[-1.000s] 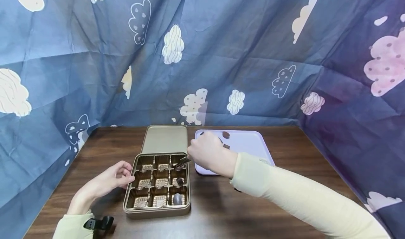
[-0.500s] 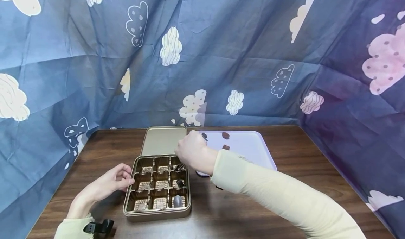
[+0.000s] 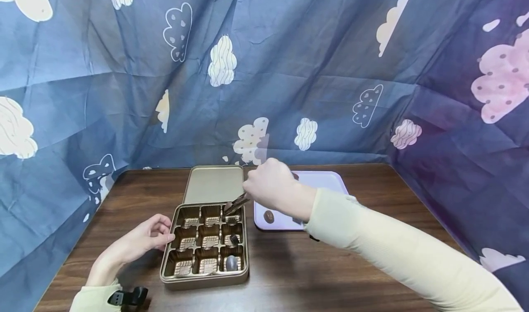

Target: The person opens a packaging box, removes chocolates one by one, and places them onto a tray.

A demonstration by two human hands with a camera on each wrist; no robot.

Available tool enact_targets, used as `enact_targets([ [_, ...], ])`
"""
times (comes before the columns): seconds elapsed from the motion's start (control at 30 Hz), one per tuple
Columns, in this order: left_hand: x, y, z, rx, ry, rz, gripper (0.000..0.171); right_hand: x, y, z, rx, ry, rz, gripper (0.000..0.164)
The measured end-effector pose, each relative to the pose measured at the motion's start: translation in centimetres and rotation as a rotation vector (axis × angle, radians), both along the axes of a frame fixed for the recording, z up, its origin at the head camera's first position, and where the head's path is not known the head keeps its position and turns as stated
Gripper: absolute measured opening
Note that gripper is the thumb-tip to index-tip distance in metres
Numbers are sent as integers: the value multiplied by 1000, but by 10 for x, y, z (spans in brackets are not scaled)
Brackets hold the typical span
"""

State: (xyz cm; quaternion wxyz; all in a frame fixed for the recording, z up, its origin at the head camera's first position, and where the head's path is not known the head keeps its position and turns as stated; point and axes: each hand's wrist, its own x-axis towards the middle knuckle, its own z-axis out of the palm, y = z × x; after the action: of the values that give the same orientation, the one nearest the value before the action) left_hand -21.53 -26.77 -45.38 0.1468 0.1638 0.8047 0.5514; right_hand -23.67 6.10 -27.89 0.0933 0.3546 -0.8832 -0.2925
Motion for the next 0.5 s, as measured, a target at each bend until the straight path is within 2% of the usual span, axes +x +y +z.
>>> enact_targets([
  [0.3,0,2,1,5,-8,10,34,-8,51,25,-115,20,34,39],
  [0.5,0,1,-1,13,-7,-3,34,-20,90,17,-238,150,150,37],
])
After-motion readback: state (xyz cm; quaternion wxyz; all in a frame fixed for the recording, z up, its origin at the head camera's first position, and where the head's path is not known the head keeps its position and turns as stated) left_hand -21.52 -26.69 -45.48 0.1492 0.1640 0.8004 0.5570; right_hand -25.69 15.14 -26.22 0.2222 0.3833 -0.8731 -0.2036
